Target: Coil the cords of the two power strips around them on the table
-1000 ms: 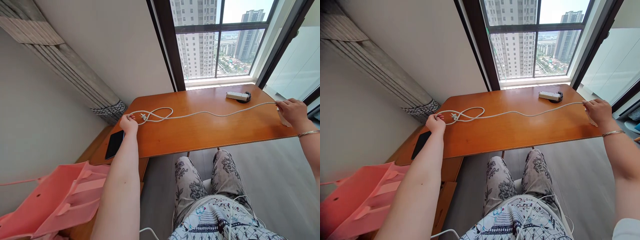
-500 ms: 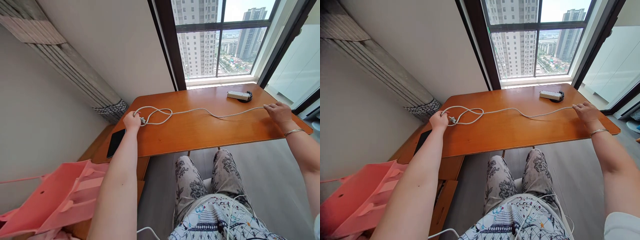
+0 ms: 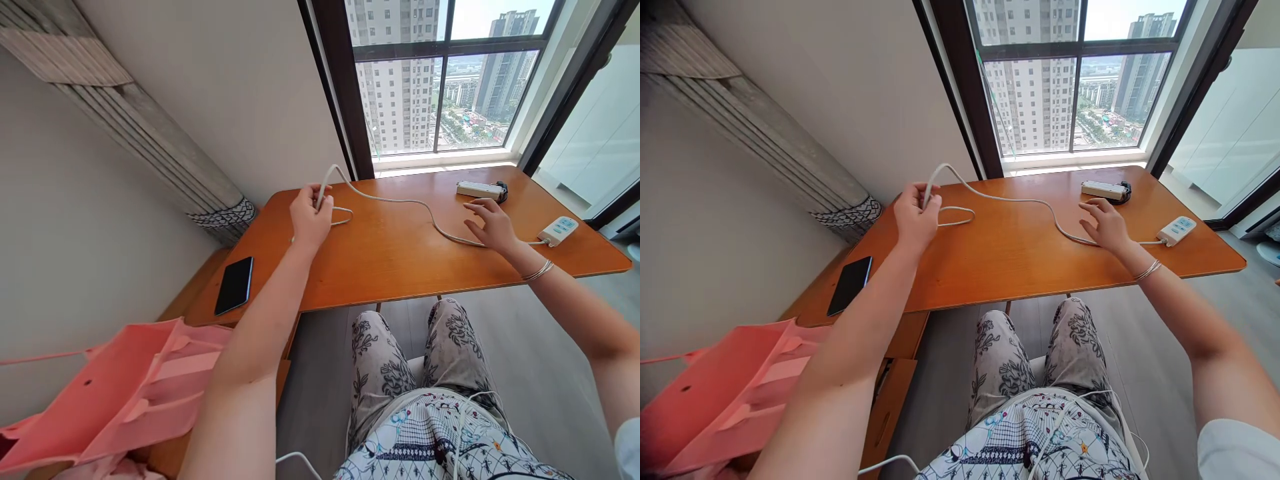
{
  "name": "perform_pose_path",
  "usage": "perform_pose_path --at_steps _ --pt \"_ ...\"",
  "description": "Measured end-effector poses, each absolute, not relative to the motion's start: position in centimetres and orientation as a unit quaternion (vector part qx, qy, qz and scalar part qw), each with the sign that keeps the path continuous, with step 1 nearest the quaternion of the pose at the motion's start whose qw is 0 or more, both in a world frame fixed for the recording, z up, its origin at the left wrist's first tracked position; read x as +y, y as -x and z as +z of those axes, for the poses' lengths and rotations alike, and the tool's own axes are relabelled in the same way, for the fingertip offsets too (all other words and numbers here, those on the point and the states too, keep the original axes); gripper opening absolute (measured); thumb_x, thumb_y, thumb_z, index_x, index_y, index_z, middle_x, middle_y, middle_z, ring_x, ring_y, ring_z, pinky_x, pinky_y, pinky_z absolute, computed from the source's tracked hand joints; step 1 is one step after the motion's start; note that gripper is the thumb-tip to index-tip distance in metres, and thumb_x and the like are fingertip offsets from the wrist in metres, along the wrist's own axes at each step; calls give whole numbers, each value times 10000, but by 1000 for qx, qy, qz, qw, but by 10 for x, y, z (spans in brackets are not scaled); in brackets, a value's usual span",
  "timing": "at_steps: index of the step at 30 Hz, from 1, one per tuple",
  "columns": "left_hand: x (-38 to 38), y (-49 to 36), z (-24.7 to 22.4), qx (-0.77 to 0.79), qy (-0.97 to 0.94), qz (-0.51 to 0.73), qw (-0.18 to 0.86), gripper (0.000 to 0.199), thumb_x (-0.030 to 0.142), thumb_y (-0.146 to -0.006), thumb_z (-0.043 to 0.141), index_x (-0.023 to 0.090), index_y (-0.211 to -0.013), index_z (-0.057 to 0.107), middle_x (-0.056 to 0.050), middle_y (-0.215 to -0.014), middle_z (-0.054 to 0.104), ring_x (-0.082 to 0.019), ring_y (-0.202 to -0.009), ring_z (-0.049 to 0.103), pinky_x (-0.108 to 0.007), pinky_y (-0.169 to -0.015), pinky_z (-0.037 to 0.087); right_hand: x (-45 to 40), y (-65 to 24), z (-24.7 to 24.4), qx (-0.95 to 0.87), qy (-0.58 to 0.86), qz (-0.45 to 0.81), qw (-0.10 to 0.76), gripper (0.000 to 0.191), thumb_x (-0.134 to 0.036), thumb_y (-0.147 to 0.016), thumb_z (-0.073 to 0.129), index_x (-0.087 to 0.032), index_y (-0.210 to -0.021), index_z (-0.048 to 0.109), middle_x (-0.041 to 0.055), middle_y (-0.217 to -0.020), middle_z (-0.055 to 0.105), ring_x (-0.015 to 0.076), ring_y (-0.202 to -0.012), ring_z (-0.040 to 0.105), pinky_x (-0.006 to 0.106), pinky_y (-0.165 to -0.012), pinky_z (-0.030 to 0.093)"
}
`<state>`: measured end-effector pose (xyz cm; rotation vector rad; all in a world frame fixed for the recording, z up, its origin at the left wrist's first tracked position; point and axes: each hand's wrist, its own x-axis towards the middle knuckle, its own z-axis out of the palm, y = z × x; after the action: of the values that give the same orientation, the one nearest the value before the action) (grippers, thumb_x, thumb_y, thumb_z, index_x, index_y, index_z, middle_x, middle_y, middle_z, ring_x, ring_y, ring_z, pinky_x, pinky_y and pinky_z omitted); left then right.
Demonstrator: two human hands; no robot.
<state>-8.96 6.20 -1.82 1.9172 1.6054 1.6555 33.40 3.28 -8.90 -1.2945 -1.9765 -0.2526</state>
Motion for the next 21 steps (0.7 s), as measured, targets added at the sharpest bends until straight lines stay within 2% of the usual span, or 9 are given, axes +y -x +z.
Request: perform_pose_path --at_steps 2,4,6,8,11,14,16,18,21 --pt "36 53 -10 480 -714 501 96 215 259 -824 591 210 -1025 650 27 -694 562 -121 -587 491 -271 -623 424 23 -283 -70 -778 462 -88 418 581 -472 -920 555 -232 -1446 500 176 -1412 523 297 -1131 618 456 -899 557" --pt "9 26 -9 434 -773 445 127 235 285 -832 588 237 -1058 630 52 -631 505 -121 -549 472 -269 -604 426 8 -241 -50 -778 440 -121 433 674 -526 -913 561 -246 -1507 410 173 -1512 426 355 -1329 484 535 -1022 486" --pt "-12 9 -11 398 -819 388 145 245 290 -830 592 261 -1072 618 63 -598 477 -123 -535 473 -267 -591 419 -8 -212 -34 -800 424 -148 397 659 -561 -904 571 -280 -1484 436 141 -1495 443 382 -1417 377 603 -1114 377" --pt "-25 4 -13 359 -848 354 164 196 270 -827 579 266 -1019 617 57 -601 495 -124 -523 472 -268 -566 408 -17 -197 -24 -831 400 -151 357 529 -546 -923 558 -320 -1399 522 103 -1403 521 370 -1405 389 627 -1150 305" --pt "-28 10 -13 332 -863 333 186 161 236 -808 574 263 -958 627 48 -623 515 -121 -530 473 -268 -559 405 -17 -195 -16 -867 361 -116 324 319 -527 -968 504 -291 -1100 673 82 -1113 632 302 -1181 559 553 -1086 384" --pt "-16 22 -13 360 -839 342 222 250 251 -786 622 261 -1035 621 58 -648 520 -109 -529 481 -254 -553 412 -12 -202 -8 -884 338 -39 321 401 -546 -987 474 -232 -796 635 45 -798 596 206 -821 580 400 -835 480" --pt "-4 28 -18 390 -816 359 232 310 273 -780 649 252 -1085 601 54 -674 549 -115 -558 525 -253 -573 441 -12 -205 2 -879 334 35 338 429 -545 -973 516 -212 -710 583 7 -672 531 155 -666 499 330 -680 430" --pt "10 33 -28 418 -803 369 212 325 295 -794 644 244 -1111 596 33 -717 600 -144 -639 593 -281 -643 493 -13 -205 17 -857 335 120 373 411 -514 -951 575 -202 -684 565 -22 -611 471 121 -596 428 297 -602 368" --pt "28 40 -47 452 -797 374 145 332 312 -780 667 224 -1096 616 -43 -952 696 -221 -908 670 -376 -843 540 -11 -206 40 -784 327 220 480 353 -456 -937 617 -196 -703 562 -30 -626 425 95 -578 393 267 -557 337"
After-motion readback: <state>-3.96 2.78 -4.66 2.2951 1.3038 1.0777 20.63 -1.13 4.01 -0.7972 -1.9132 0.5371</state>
